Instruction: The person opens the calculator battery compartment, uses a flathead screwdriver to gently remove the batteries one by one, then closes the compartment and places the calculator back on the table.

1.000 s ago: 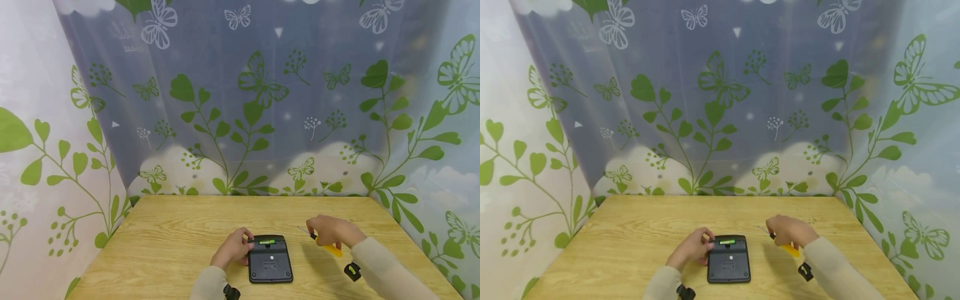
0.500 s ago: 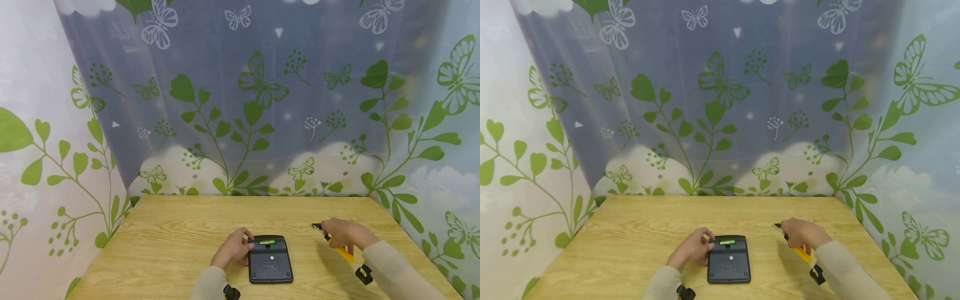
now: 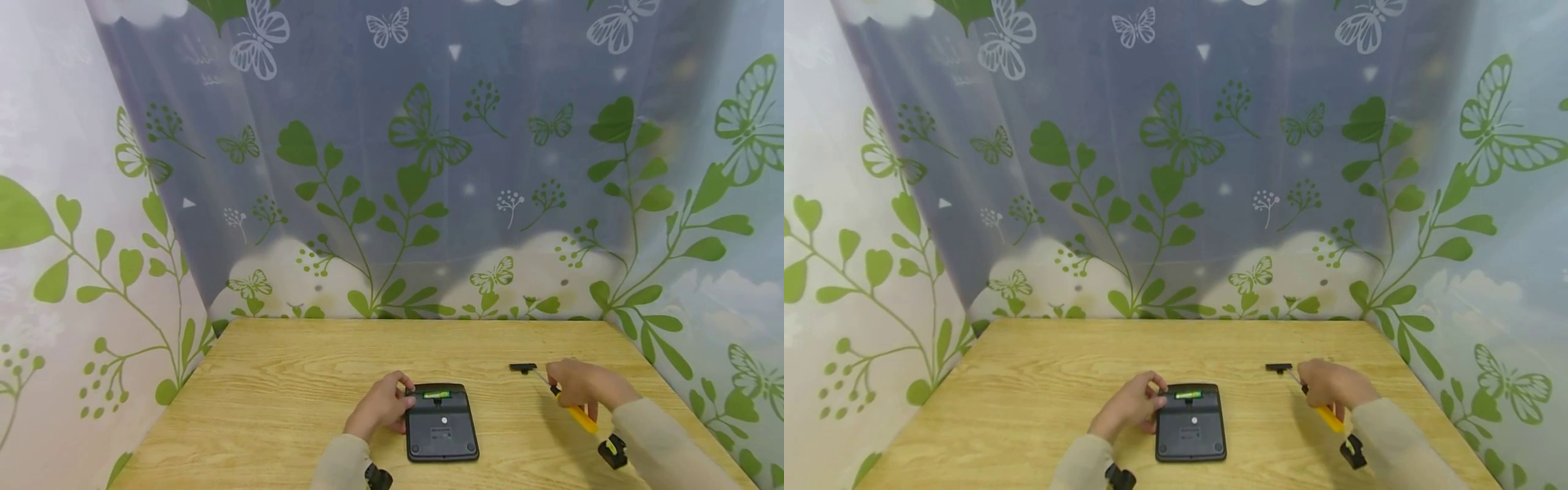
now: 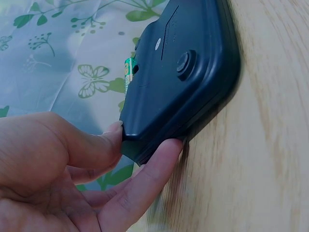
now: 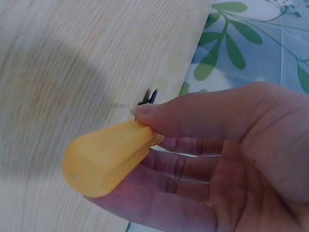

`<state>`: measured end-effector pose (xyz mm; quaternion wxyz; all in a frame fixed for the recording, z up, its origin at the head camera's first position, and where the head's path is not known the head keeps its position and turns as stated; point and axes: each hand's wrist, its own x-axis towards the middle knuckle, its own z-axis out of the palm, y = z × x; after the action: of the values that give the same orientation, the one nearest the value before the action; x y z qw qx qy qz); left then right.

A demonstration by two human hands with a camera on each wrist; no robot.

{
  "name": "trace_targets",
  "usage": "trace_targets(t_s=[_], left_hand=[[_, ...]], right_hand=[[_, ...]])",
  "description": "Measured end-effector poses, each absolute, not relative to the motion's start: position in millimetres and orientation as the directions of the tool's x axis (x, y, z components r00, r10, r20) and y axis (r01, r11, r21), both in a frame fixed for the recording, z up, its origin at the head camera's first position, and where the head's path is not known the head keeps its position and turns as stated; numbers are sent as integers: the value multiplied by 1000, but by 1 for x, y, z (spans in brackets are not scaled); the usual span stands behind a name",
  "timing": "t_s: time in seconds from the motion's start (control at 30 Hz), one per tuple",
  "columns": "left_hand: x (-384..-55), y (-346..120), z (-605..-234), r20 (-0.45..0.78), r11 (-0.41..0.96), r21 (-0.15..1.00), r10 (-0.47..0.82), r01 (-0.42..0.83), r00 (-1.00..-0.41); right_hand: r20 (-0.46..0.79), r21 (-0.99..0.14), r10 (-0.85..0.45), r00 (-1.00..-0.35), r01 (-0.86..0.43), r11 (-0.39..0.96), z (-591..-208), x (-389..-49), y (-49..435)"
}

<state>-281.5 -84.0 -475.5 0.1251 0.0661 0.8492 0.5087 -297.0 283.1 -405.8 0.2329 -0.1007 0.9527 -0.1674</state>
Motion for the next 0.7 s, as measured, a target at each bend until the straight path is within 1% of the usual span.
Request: trace_targets(t_s=[0.2,0.43,0.6,0.7], left_hand=[[-282,-85,-477,-150,469,883,243,-19,-958],[-283,-85,-478,-143,469,883,243,-13,-960],[-284,-85,-478,-139,475,880,237,-10,-962],[-284,-86,-478,-145,479,878,238,-14,-960]], right_hand=[[-422,-367,-240,-874,-77,927,-410,-297,296],[-460,-417,-214,-862,-4,909,-418,-301,309],[-504,-411,-189,-843,42,911,-422,-305,316],[-505,-405,-184,-843,43,913,-424,-305,319]])
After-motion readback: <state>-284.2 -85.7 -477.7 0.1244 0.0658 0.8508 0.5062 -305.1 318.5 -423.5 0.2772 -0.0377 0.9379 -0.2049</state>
